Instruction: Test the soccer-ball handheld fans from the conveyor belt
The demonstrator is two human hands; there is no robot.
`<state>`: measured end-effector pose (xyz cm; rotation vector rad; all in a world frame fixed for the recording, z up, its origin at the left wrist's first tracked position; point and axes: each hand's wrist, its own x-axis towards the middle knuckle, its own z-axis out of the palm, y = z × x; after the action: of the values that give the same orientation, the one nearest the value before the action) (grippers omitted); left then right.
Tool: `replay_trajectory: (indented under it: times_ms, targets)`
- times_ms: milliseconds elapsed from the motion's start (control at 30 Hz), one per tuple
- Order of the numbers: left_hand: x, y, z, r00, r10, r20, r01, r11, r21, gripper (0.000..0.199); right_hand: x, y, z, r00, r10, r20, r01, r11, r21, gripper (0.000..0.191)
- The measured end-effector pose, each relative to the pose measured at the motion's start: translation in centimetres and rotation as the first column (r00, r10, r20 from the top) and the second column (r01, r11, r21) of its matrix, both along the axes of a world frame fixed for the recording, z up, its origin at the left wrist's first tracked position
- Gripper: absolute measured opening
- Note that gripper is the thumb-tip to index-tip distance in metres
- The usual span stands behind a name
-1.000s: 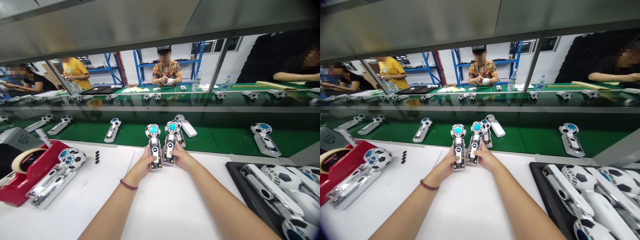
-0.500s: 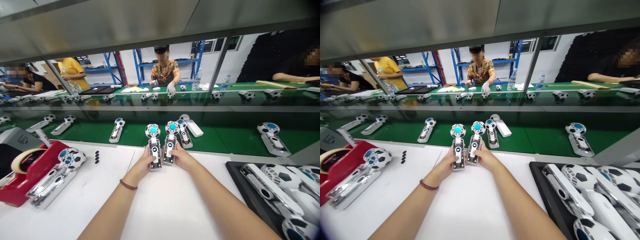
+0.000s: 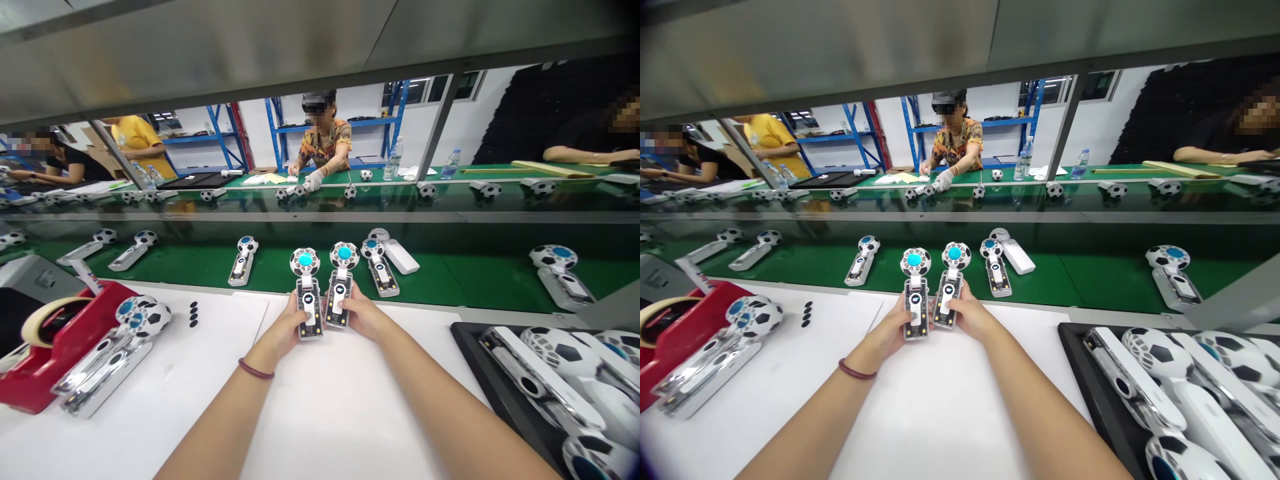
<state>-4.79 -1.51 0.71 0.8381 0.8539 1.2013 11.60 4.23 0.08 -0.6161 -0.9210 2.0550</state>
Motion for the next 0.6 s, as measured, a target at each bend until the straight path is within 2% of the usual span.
replay_trajectory:
  times_ms: [267,367,433,500,567,600]
  targets:
    - [0.0,-0.3,-0.1,0.999,0.021,-0.038,-0.021,1.0,0.006,0.056,0.0,0.0,-0.2,1.0,-0.028,0.002,0.028,1.0,0.001,0.065]
    - [0.2,-0.1,0.2,0.996,0.066,-0.067,-0.061,0.995,0.079,0.061,0.2,0.2,0.4,0.999,-0.046,0.011,0.045,0.998,0.054,0.069]
    - [0.7,-0.1,1.2,0.99,0.127,-0.057,-0.114,0.975,0.189,0.065,0.4,0.5,1.7,0.996,-0.083,-0.025,0.086,0.989,0.122,0.066]
    - [1.4,-0.5,3.1,0.988,0.152,-0.032,-0.138,0.952,0.273,0.056,0.8,0.3,3.9,0.992,-0.114,-0.058,0.123,0.973,0.194,0.053]
    - [2.0,-1.6,5.7,0.987,0.133,-0.085,-0.101,0.947,0.306,0.043,1.6,-0.3,6.8,0.992,-0.127,0.028,0.114,0.953,0.281,0.038]
    - [2.2,-2.4,7.1,0.973,0.168,-0.155,-0.111,0.94,0.323,0.04,2.2,-0.8,8.5,0.981,-0.151,0.12,0.102,0.933,0.344,0.033]
